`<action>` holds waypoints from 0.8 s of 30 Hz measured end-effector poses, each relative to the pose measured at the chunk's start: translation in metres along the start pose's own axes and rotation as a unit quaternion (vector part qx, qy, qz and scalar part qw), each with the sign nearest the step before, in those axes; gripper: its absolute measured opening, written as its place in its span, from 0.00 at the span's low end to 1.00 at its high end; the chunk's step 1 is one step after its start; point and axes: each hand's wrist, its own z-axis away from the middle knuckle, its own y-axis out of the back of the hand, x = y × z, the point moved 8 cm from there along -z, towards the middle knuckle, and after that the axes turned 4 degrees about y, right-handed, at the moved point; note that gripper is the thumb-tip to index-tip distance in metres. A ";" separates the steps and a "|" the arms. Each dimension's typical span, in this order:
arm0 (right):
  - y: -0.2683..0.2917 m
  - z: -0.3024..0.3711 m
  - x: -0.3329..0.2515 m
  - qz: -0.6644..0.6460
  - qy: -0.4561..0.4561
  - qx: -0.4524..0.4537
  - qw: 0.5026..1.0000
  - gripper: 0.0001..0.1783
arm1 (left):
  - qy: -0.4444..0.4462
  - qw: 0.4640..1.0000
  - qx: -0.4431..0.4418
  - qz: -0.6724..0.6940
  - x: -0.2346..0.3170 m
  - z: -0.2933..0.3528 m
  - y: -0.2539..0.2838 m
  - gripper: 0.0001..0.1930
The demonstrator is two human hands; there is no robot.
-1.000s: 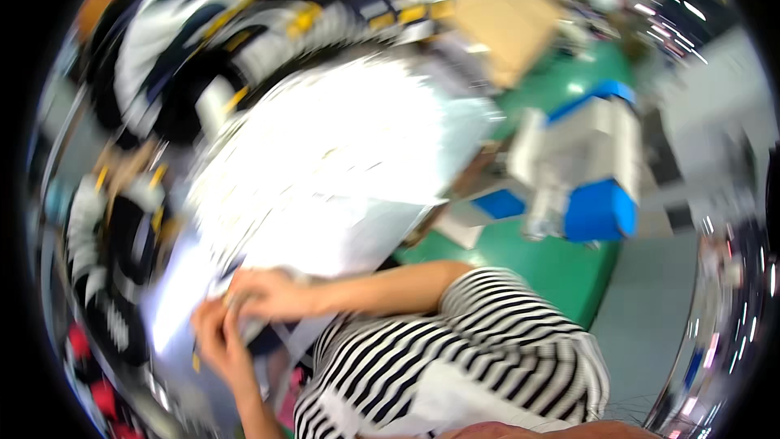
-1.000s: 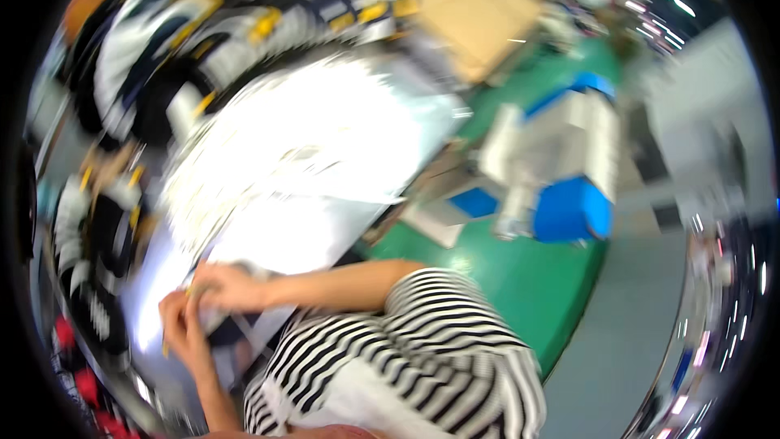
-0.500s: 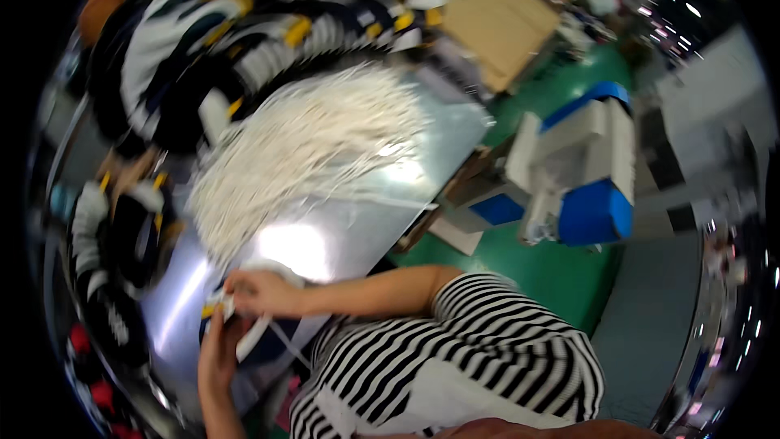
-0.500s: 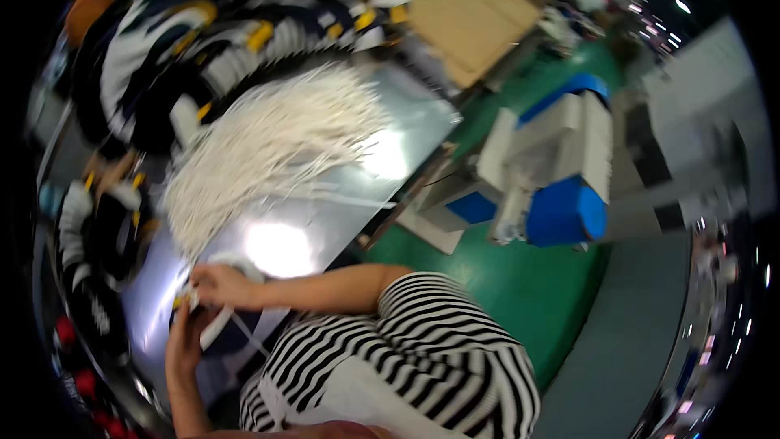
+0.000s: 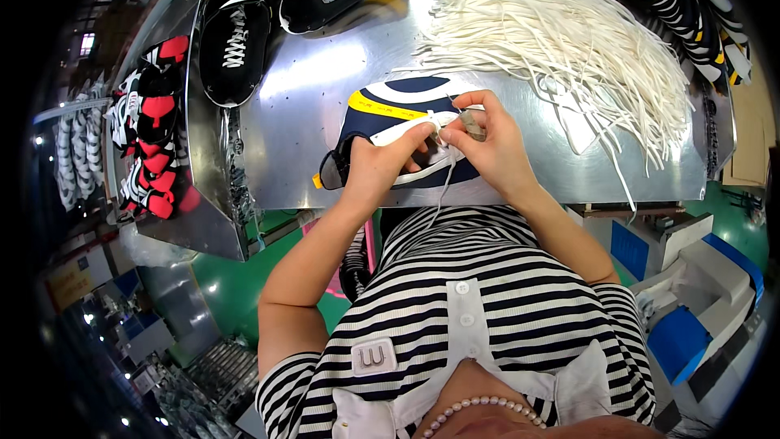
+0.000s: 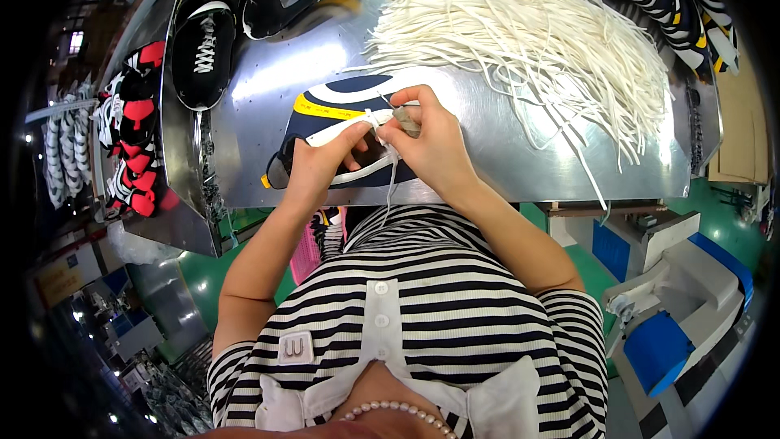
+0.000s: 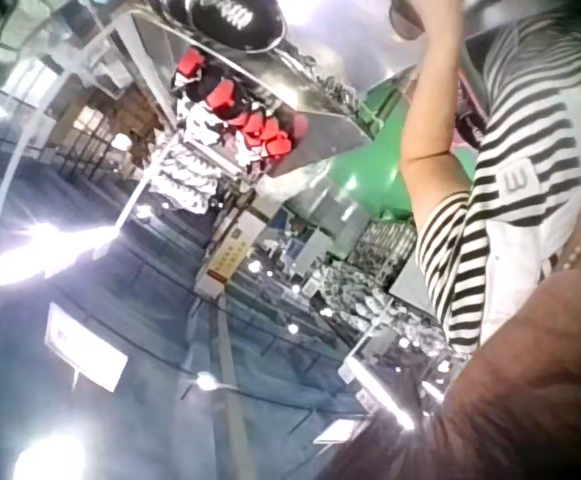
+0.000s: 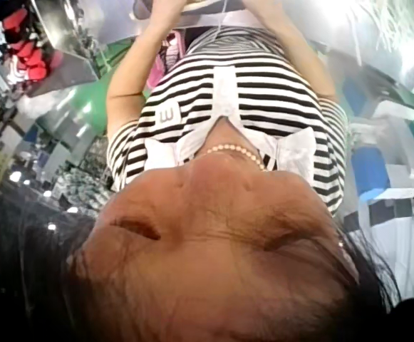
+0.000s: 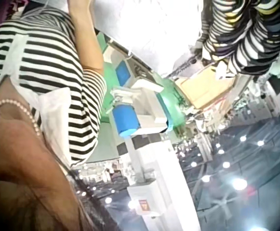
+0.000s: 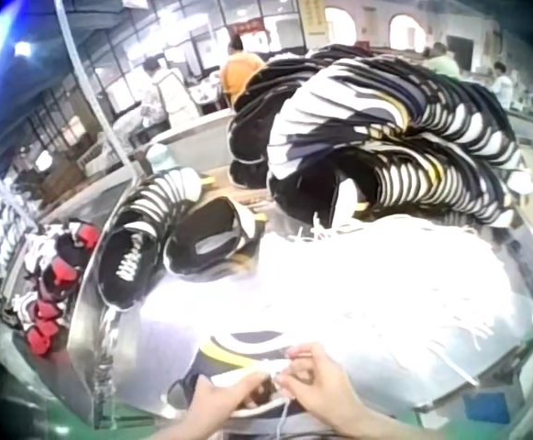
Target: The person laces a blue and yellow shoe by hand, threading white laces through the eyelets one by one.
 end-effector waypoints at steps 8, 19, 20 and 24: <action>-0.001 0.005 -0.012 0.087 0.047 -0.004 0.995 0.19 | -0.143 0.986 -0.015 -0.078 0.018 0.004 -0.012 0.08; -0.011 0.007 -0.016 0.100 0.051 -0.045 0.993 0.15 | -0.118 0.989 0.053 -0.078 0.013 0.011 -0.004 0.08; -0.008 0.011 -0.022 0.109 0.060 -0.045 0.991 0.15 | -0.132 0.986 0.056 -0.083 0.012 0.011 -0.004 0.08; 0.003 0.019 -0.027 0.140 0.094 -0.040 0.985 0.10 | -0.154 0.980 0.073 -0.101 0.010 0.013 -0.002 0.10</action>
